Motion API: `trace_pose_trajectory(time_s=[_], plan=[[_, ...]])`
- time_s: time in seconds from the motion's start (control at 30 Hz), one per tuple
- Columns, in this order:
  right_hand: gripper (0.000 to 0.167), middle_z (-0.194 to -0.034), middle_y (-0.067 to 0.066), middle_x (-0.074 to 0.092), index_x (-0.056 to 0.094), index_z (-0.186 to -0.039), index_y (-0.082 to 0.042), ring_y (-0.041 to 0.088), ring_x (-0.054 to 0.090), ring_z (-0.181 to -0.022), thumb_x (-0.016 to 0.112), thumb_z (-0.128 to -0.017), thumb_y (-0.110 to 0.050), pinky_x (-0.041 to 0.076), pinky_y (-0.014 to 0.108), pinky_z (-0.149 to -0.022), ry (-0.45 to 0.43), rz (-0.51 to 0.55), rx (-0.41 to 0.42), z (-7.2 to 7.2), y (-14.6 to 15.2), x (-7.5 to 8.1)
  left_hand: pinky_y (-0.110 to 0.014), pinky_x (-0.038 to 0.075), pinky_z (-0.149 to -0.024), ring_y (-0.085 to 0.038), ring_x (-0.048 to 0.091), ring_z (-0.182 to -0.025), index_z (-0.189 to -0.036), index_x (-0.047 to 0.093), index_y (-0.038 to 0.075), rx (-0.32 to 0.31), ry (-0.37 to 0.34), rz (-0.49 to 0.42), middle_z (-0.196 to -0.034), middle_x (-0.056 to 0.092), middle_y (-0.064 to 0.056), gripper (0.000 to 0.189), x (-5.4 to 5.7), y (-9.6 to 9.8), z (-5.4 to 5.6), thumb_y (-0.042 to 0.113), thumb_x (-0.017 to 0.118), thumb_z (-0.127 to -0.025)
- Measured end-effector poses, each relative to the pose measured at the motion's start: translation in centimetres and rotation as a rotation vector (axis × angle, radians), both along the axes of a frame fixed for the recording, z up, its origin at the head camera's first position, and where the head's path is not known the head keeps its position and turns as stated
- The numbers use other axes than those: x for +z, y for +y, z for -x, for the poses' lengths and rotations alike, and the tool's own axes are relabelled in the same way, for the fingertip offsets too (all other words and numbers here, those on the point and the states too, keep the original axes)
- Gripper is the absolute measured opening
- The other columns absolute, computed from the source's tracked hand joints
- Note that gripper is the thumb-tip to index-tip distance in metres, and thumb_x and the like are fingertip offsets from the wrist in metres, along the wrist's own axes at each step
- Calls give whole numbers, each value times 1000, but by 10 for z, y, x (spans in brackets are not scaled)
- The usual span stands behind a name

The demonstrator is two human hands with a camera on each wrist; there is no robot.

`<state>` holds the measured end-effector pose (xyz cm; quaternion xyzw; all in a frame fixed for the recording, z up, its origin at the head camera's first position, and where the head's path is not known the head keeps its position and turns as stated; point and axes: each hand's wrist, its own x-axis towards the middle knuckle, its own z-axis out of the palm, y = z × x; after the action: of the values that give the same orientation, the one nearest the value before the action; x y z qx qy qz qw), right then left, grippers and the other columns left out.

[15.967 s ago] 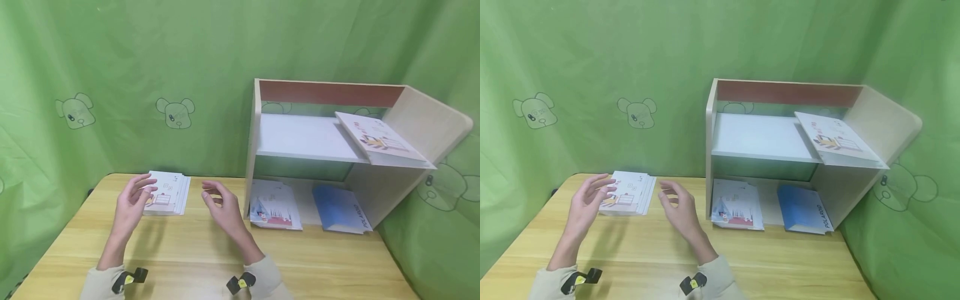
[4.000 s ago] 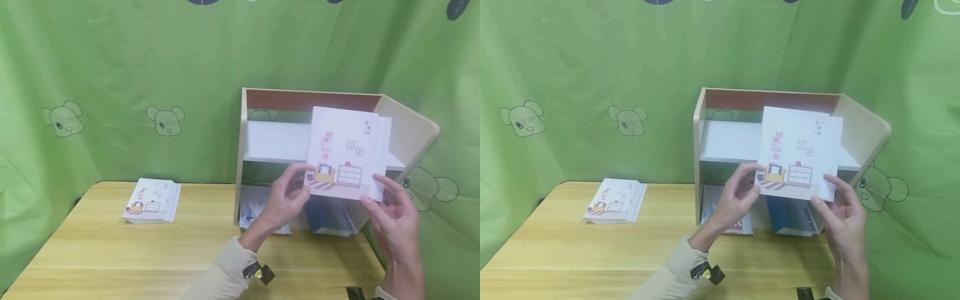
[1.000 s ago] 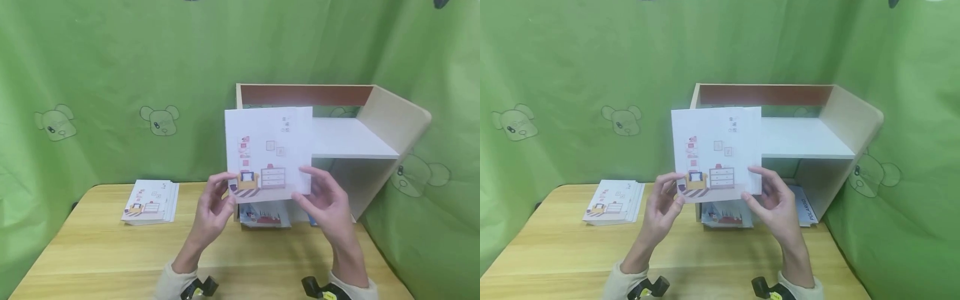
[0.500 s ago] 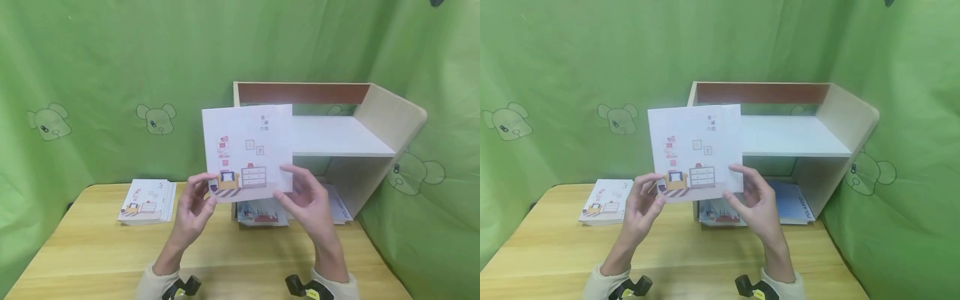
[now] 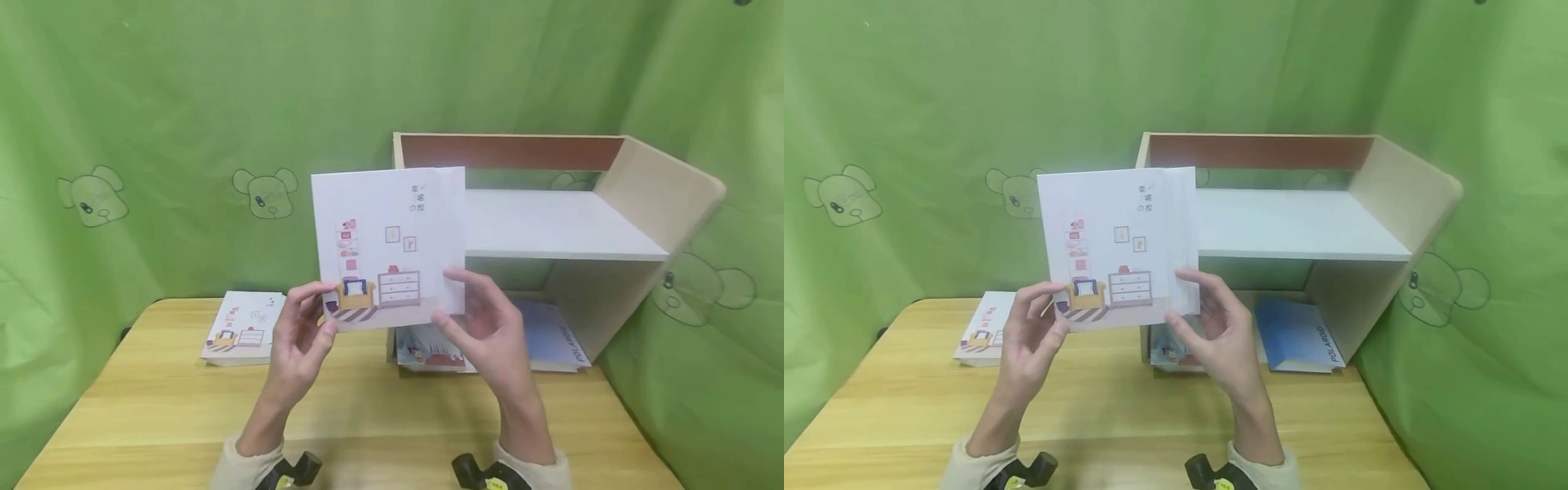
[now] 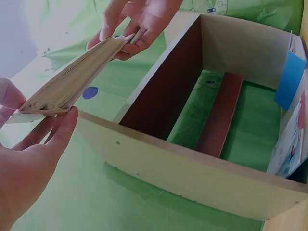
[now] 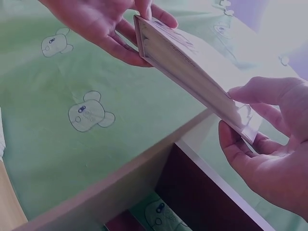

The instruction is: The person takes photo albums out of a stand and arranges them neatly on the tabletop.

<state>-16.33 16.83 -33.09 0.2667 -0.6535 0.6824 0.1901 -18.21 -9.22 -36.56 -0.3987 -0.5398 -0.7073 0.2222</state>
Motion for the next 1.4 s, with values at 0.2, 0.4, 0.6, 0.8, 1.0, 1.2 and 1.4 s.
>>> trace_pose_trajectory(time_s=[0.2, 0.4, 0.6, 0.8, 1.0, 1.2, 1.4], plan=[[60, -141, 21, 56, 55, -138, 7, 36, 57, -129, 69, -82, 23, 52, 42, -106, 20, 22, 11, 3, -13, -1, -39, 51, -107, -31, 56, -125, -135, 43, -11, 43, 49, -6, -136, 54, -18, 50, 3, -10, 1, -20, 45, -86], [58, -139, 21, 57, 56, -137, 5, 37, 57, -127, 70, -83, 21, 52, 43, -105, 26, 41, 22, 6, -26, -3, -39, 52, -105, -32, 58, -122, -136, 45, -9, 84, 39, -11, -133, 58, -18, 50, 6, -20, -1, -21, 44, -87], [60, -141, 21, 56, 55, -138, 6, 37, 57, -128, 68, -82, 23, 54, 42, -103, 60, 50, 38, 9, -42, -6, -38, 54, -102, -32, 60, -119, -135, 43, -12, 117, 42, -6, -132, 60, -20, 50, 7, -34, -4, -22, 44, -86], [60, -143, 19, 56, 55, -138, 5, 38, 56, -130, 68, -82, 22, 51, 45, -106, 81, 63, 45, 13, -54, -7, -38, 54, -101, -32, 62, -117, -135, 43, -14, 146, 48, -11, -132, 62, -21, 49, 9, -44, -4, -22, 43, -86], [59, -143, 19, 55, 55, -138, 4, 37, 55, -131, 68, -83, 21, 51, 43, -106, 72, 71, 52, 19, -61, -10, -37, 54, -100, -31, 62, -116, -136, 44, -13, 164, 34, 3, -131, 62, -20, 50, 11, -50, -3, -21, 42, -86], [59, -145, 19, 54, 55, -139, 3, 36, 55, -131, 67, -84, 20, 51, 42, -107, 60, 77, 59, 23, -69, -15, -37, 55, -99, -30, 63, -115, -136, 46, -9, 170, 0, -6, -131, 63, -19, 51, 9, -55, -1, -21, 43, -87], [60, -144, 18, 54, 56, -140, 1, 36, 55, -130, 68, -85, 18, 51, 41, -106, 45, 79, 63, 28, -78, -18, -37, 56, -98, -30, 63, -114, -136, 45, -11, 215, -31, 21, -130, 63, -18, 49, 7, -65, 4, -19, 44, -88]])
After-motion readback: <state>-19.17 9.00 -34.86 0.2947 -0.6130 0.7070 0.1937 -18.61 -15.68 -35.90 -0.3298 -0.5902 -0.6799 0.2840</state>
